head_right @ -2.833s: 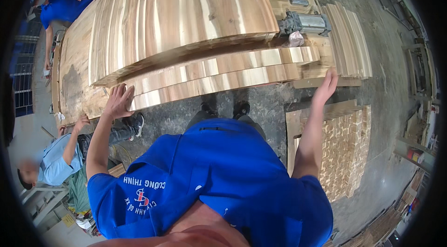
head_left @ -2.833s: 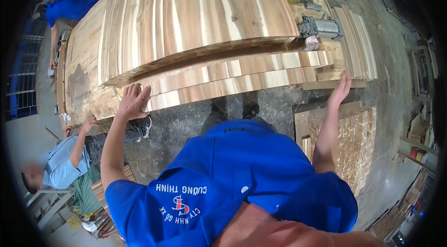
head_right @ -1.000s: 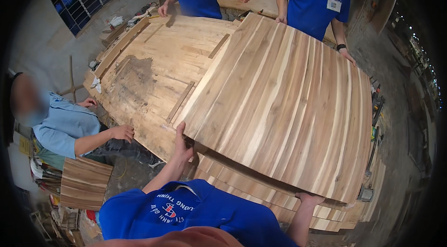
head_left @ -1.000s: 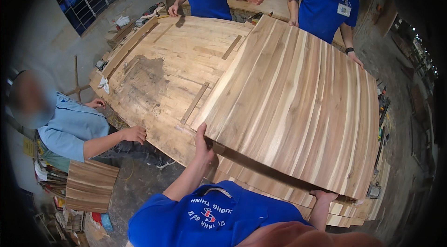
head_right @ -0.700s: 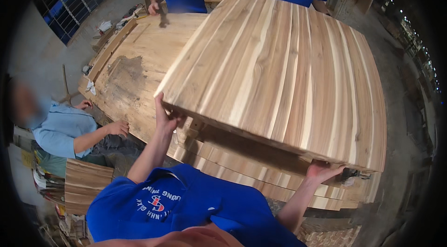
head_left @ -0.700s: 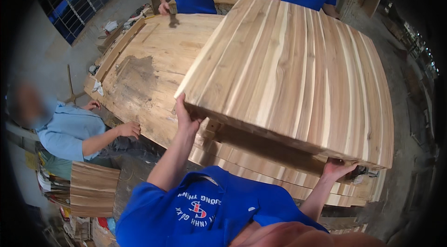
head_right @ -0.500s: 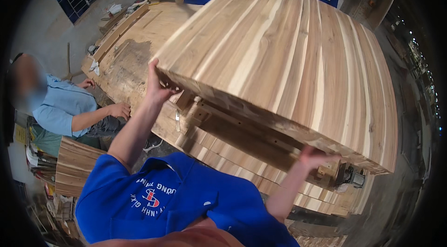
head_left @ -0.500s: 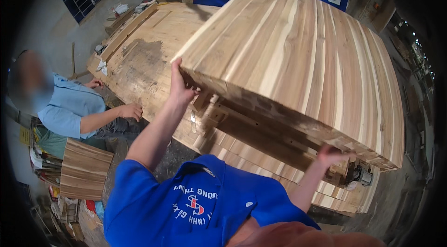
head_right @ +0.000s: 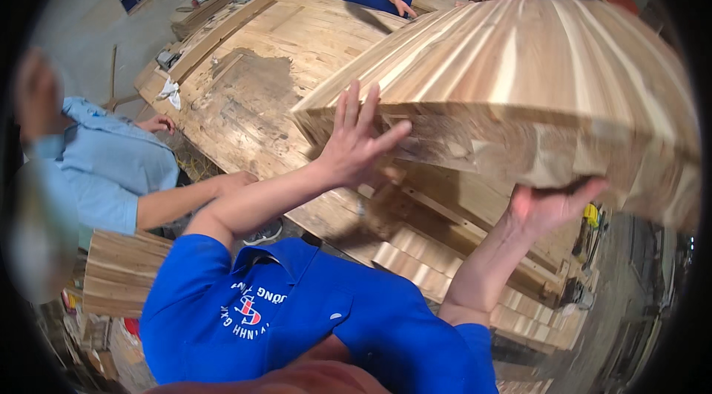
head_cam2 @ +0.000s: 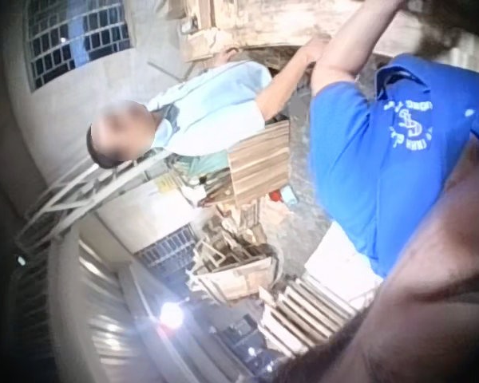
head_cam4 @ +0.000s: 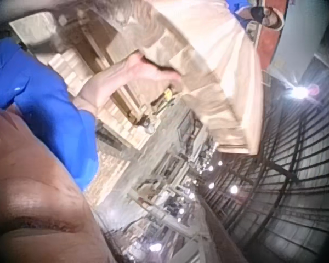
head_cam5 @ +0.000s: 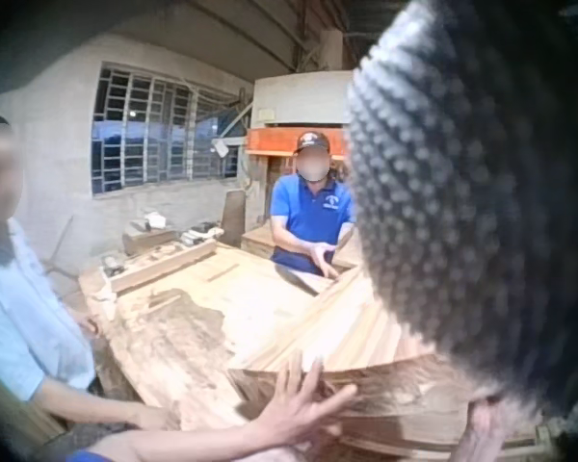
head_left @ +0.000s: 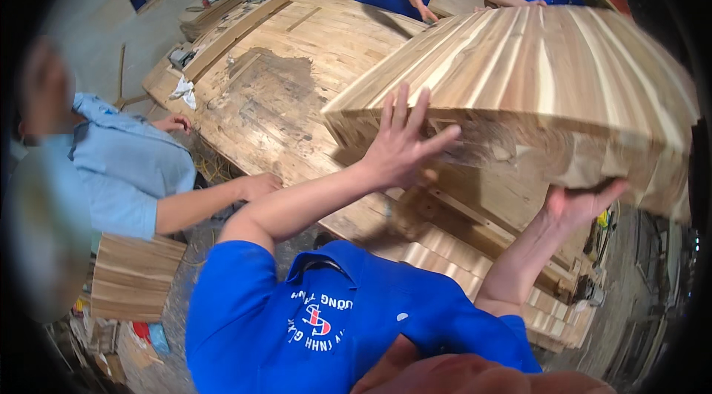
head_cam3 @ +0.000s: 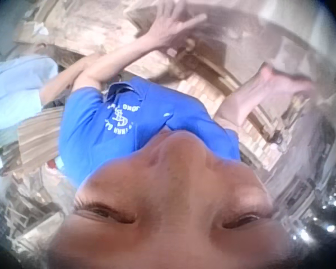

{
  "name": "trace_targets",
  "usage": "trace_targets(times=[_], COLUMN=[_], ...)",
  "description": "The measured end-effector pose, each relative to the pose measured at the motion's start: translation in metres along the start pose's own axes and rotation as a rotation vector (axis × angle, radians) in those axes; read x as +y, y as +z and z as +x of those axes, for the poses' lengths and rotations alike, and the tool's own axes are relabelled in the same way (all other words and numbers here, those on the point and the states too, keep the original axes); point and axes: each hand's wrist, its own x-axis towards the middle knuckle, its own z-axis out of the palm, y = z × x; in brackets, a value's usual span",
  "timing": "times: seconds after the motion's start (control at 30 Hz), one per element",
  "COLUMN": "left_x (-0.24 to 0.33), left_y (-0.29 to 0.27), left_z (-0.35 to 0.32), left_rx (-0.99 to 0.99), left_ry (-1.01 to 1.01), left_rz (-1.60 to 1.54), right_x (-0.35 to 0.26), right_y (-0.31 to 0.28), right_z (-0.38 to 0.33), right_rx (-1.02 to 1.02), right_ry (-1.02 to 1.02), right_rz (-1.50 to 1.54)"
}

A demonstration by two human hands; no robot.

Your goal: The person aligns and positions large wooden panels on a workbench, then wipes the surface with a cloth. They flip the panel to inspect the underside and continue wiping. The person also handles smaller wooden pieces and places them on the panel.

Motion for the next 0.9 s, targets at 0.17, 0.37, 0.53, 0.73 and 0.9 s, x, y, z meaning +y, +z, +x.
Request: trace_targets(times=[0.17, 0.37, 0.53, 0.73, 0.9], left_x=[-0.085, -0.139, -0.192, -0.217, -0.23], left_y=[0.015, -0.005, -0.02, -0.038, -0.037], left_z=[-0.018, -0.047, -0.062, -0.083, -0.1], left_rx=[0.376, 0.468, 0.578, 0.688, 0.646], left_ry=[-0.034, -0.302, -0.422, -0.66, -0.813], left_rz=[-0.16, -0.261, -0.614, -0.92, -0.706], right_x=[0.053, 0.14, 0.195, 0.295, 0.344], right_y=[0.111, 0.211, 0.299, 0.136, 0.094], right_z=[-0.03, -0.036, -0.086, -0.176, -0.231], right_rx=[-0.258, -0.681, -1.048, -1.128, -1.026], right_ry=[0.035, 0.059, 0.142, 0.206, 0.156], right_rz=[-0.109, -0.32, -0.232, -0.884, -1.065])
